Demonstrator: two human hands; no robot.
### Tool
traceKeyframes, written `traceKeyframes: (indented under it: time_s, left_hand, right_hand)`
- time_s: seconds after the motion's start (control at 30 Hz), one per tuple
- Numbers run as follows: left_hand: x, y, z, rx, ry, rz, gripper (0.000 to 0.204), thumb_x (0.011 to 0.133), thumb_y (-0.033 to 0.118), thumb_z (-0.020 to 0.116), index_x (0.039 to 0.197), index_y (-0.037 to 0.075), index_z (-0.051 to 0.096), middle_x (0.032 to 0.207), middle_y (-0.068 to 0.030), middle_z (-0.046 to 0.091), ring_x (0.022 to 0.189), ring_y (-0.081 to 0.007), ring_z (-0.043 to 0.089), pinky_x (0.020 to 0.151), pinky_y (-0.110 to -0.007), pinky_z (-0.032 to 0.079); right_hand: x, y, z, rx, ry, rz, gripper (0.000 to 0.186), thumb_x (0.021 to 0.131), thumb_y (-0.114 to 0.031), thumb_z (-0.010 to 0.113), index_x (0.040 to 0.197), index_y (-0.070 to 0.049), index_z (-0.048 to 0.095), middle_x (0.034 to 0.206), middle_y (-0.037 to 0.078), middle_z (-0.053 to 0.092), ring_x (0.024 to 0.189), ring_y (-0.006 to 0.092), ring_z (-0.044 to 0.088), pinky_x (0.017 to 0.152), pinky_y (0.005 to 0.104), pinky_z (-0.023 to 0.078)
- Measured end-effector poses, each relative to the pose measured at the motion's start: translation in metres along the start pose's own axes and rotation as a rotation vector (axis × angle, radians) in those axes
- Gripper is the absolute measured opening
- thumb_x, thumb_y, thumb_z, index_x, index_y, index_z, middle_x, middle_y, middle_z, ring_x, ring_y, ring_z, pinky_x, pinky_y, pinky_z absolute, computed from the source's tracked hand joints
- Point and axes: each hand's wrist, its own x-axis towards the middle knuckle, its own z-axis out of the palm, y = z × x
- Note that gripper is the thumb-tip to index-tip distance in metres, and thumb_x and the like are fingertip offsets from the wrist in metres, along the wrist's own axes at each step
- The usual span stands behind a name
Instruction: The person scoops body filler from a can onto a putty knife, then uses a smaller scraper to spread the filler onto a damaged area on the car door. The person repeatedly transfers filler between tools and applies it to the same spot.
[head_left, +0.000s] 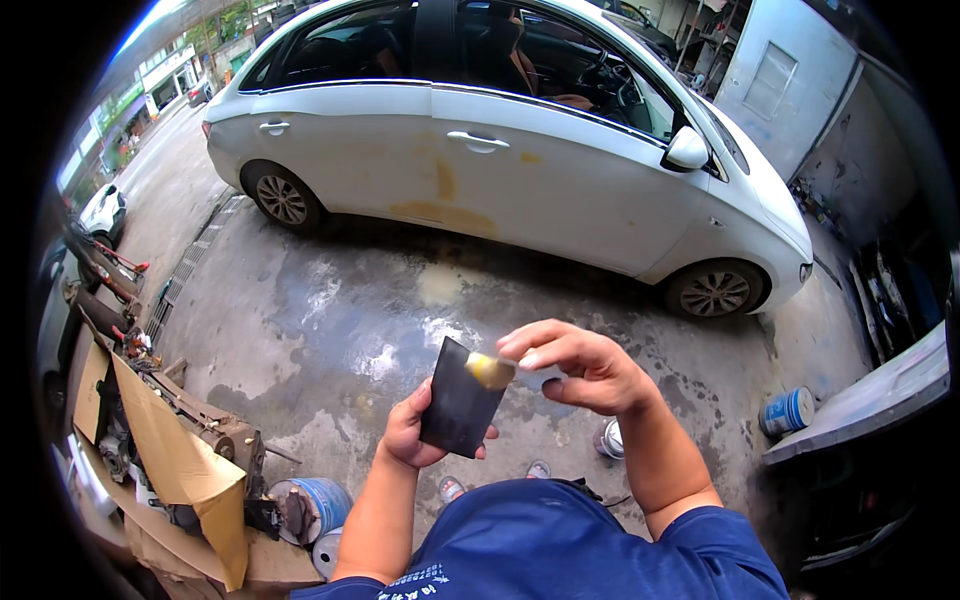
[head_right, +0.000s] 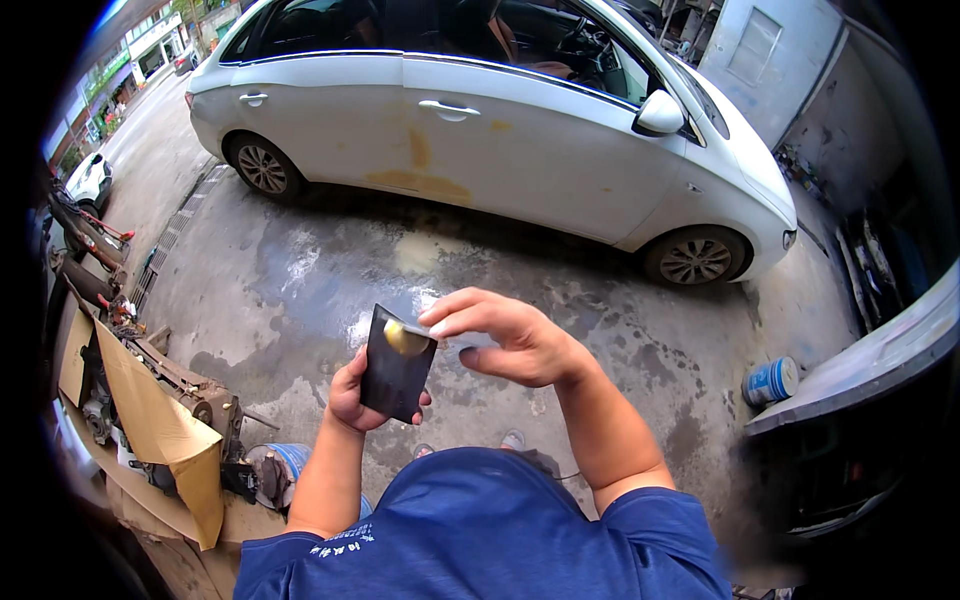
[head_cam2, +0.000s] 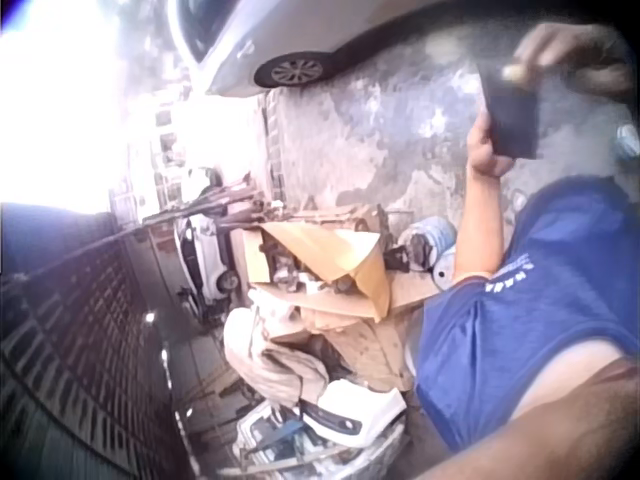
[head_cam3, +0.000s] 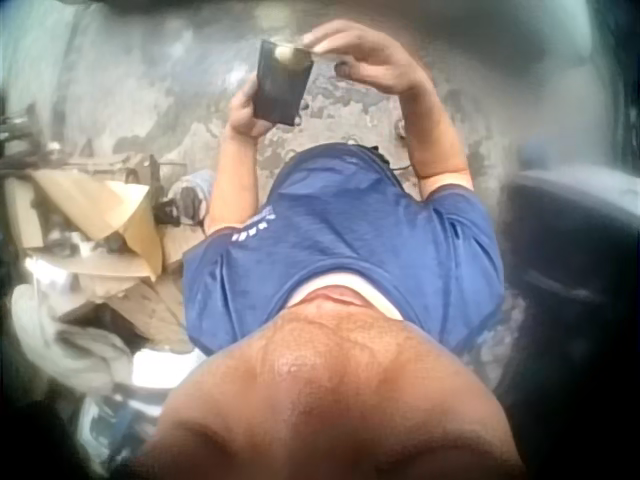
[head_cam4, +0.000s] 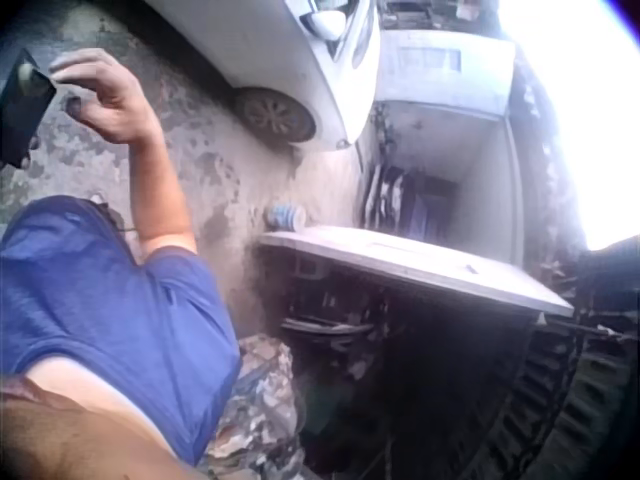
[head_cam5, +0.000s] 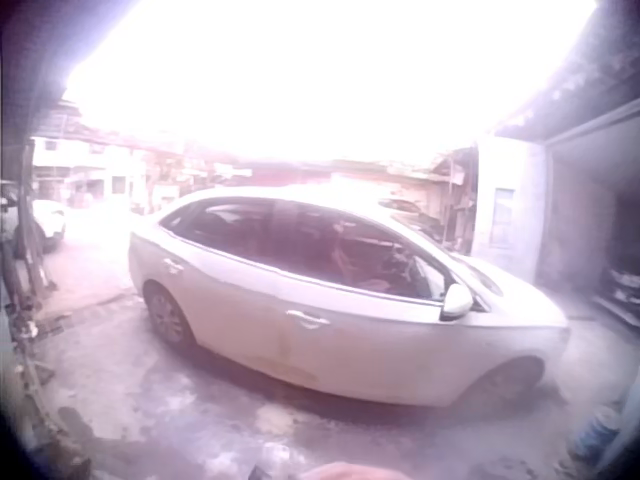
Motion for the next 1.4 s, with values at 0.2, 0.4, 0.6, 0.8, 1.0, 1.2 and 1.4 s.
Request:
traceKeyframes:
  time_s: [0.2, 0.4, 0.6, 0.8, 1.0, 1.2, 1.4]
  left_hand:
    - [-0.001, -0.008, -0.004, -0.096, -0.075, -0.04, 0.065, 0.097, 0.048, 0.042, 0.142, 0.002, 0.033, 0.134, -0.0237, 0.047, 0.108, -0.048, 0.057, 0.077, -0.058, 0.054]
    - [0.025, -0.026, 0.016, 0.288, 0.272, 0.363, 0.058, 0.1, 0.043, 0.039, 0.143, 0.004, 0.033, 0.133, -0.0151, 0.05, 0.119, -0.0325, 0.053, 0.094, -0.049, 0.048]
    - [0.035, -0.03, -0.001, 0.629, 0.399, 0.586, 0.052, 0.103, 0.036, 0.038, 0.144, 0.004, 0.035, 0.129, -0.0071, 0.053, 0.113, -0.0156, 0.053, 0.094, -0.032, 0.046]
    - [0.039, -0.021, -0.008, 0.652, 0.346, 0.703, 0.05, 0.103, 0.035, 0.037, 0.142, 0.003, 0.037, 0.119, -0.0049, 0.057, 0.103, -0.0145, 0.055, 0.09, -0.032, 0.047]
    - [0.011, 0.001, -0.001, -0.019, -0.084, 0.045, 0.064, 0.097, 0.048, 0.04, 0.144, 0.006, 0.031, 0.138, -0.0249, 0.043, 0.119, -0.0479, 0.049, 0.078, -0.058, 0.054]
    - [0.011, -0.008, -0.004, -0.121, -0.156, -0.05, 0.065, 0.097, 0.048, 0.042, 0.145, 0.006, 0.029, 0.143, -0.0229, 0.038, 0.122, -0.0523, 0.044, 0.078, -0.063, 0.052]
    - [0.027, -0.004, 0.026, 0.295, 0.127, 0.341, 0.064, 0.098, 0.047, 0.041, 0.144, 0.004, 0.03, 0.14, -0.019, 0.044, 0.13, -0.0365, 0.044, 0.096, -0.051, 0.047]
  right_hand:
    - [-0.006, 0.017, 0.001, -0.358, -0.008, 0.21, 0.05, 0.072, 0.014, 0.054, 0.115, -0.007, 0.067, 0.12, 0.012, 0.058, 0.109, 0.0254, 0.056, 0.089, 0.0353, 0.047]
    - [-0.006, 0.029, 0.013, -0.914, 0.342, 0.201, 0.042, 0.074, 0.003, 0.06, 0.114, -0.008, 0.067, 0.114, 0.013, 0.062, 0.106, 0.0287, 0.058, 0.089, 0.0372, 0.049]
    - [-0.017, 0.035, 0.043, -0.872, 0.232, 0.223, 0.042, 0.075, 0.004, 0.059, 0.115, -0.007, 0.066, 0.111, 0.012, 0.062, 0.103, 0.0305, 0.058, 0.09, 0.0381, 0.047]
    - [-0.007, 0.041, 0.056, -0.839, 0.225, 0.186, 0.043, 0.074, 0.007, 0.058, 0.114, -0.006, 0.066, 0.111, 0.012, 0.062, 0.098, 0.0303, 0.059, 0.086, 0.0382, 0.049]
    - [0.008, -0.01, 0.018, -0.813, 0.041, -0.102, 0.055, 0.064, 0.011, 0.059, 0.114, -0.011, 0.067, 0.115, 0.009, 0.061, 0.101, 0.03, 0.057, 0.088, 0.0396, 0.048]
    - [-0.015, 0.02, -0.005, -0.755, 0.058, -0.062, 0.054, 0.065, 0.011, 0.059, 0.114, -0.011, 0.065, 0.115, 0.009, 0.059, 0.105, 0.0312, 0.056, 0.089, 0.0385, 0.048]
    - [-0.067, 0.022, 0.006, 0.411, 0.539, 0.416, 0.046, 0.088, -0.001, 0.056, 0.132, 0.0, 0.043, 0.117, 0.013, 0.06, 0.109, 0.0158, 0.058, 0.093, 0.0323, 0.047]
